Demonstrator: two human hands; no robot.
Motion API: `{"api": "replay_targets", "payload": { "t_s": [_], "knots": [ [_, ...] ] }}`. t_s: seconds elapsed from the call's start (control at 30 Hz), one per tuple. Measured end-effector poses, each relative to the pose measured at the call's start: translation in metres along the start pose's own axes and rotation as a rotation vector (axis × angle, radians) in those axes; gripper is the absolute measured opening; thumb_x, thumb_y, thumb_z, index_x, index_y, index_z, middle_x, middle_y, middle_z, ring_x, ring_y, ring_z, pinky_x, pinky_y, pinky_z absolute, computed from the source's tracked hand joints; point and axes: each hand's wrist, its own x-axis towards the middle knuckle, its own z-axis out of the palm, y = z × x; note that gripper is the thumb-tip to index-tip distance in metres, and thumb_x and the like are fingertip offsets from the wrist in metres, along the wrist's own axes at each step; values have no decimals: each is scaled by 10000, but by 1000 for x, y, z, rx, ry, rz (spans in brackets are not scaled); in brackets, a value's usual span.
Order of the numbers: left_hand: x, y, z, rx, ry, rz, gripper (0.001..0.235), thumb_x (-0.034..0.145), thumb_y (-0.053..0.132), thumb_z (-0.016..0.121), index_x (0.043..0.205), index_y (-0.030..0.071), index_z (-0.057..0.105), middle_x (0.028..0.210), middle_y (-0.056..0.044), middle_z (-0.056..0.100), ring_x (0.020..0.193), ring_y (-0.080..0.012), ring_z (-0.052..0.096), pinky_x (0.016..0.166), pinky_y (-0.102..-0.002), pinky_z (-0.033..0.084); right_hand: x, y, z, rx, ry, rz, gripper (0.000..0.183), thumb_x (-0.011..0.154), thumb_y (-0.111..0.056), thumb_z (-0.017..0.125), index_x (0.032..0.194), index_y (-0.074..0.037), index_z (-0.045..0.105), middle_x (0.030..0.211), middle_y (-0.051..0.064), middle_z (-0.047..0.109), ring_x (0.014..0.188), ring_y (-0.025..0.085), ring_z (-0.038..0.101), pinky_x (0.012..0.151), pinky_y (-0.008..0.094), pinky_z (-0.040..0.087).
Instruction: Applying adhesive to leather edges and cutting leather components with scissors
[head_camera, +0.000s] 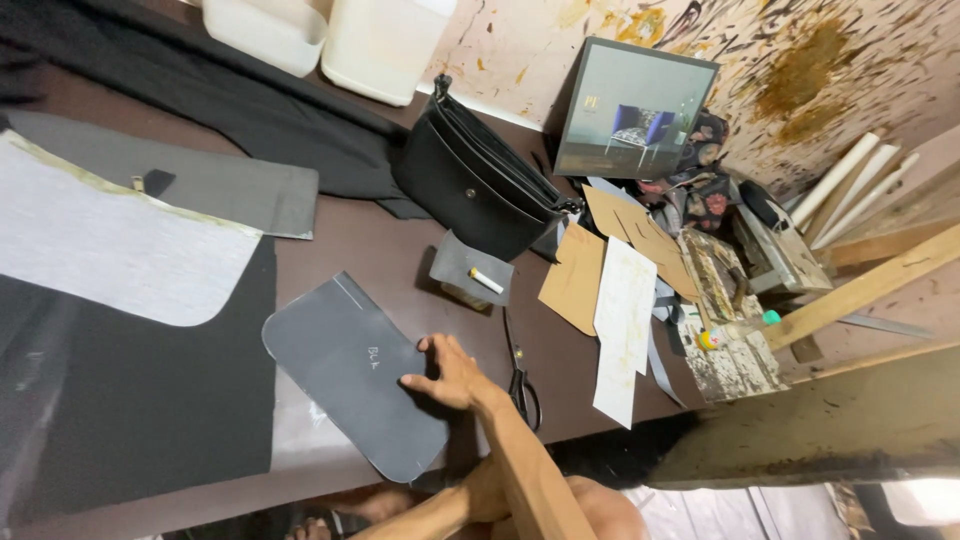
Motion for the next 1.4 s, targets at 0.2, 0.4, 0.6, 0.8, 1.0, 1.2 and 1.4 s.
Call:
{"api": "replay_targets", "payload": {
  "t_s": [0.2, 0.4, 0.6, 0.8, 1.0, 1.2, 1.4],
  "knots": [
    [90, 120, -146, 75, -75, -146, 47, 834, 56, 556, 864, 63, 520, 843, -124, 598, 711, -317, 596, 640, -441, 472, 29, -21, -20, -198, -196, 160, 680, 712, -496, 820, 1179, -186, 436, 1210, 79, 596, 1052, 253, 583, 902, 427, 458],
    [44, 152, -188, 454, -195, -181, 244, 1009, 290, 632, 1044, 57, 696, 1001, -100, 653, 908, -331, 643, 810, -430, 495, 36, -46, -30, -399, -319, 322, 765, 734, -588, 778, 1289, -196, 428, 1365, 123, 592, 1183, 305, 619, 942, 433, 478],
    [-163, -12, -179, 1139, 98, -832, 415, 955, 416, 482, 1202, 120, 635, 1228, -64, 647, 1106, -281, 618, 975, -438, 455, 31, -53, -30, -434, -315, 339, 805, 779, -589, 772, 1387, -202, 413, 1429, 131, 551, 1263, 310, 585, 1005, 430, 473],
    [38, 174, -219, 442, 38, -220, 144, 973, 157, 647, 1051, 76, 736, 955, -85, 756, 805, -229, 712, 759, -371, 599, 8, -61, -29, -502, -338, 217, 793, 905, -526, 718, 1436, -86, 327, 1406, 217, 543, 1258, 385, 587, 1015, 495, 505],
    [77, 148, -342, 819, 179, -485, 242, 980, 205, 588, 1168, 93, 690, 1112, -87, 732, 1019, -239, 692, 847, -412, 585, -9, -7, -25, -588, -275, -105, 840, 839, -417, 859, 1414, -62, 360, 1260, 203, 508, 974, 472, 678, 850, 584, 557],
    [87, 128, -411, 1151, 220, -935, 528, 842, 241, 796, 1331, 121, 636, 1289, -109, 624, 1180, -330, 627, 916, -494, 559, -35, 5, -29, -630, -221, -142, 766, 816, -376, 845, 1391, -91, 428, 1236, 137, 542, 1148, 422, 661, 921, 521, 623],
    [114, 147, -423, 1007, 132, -1147, 687, 793, 116, 853, 1410, 46, 560, 1381, -201, 544, 1193, -377, 661, 965, -510, 579, -15, 0, -32, -372, -226, 27, 818, 705, -238, 939, 1368, -110, 478, 1177, 154, 645, 1123, 438, 696, 933, 544, 609]
  ]
}}
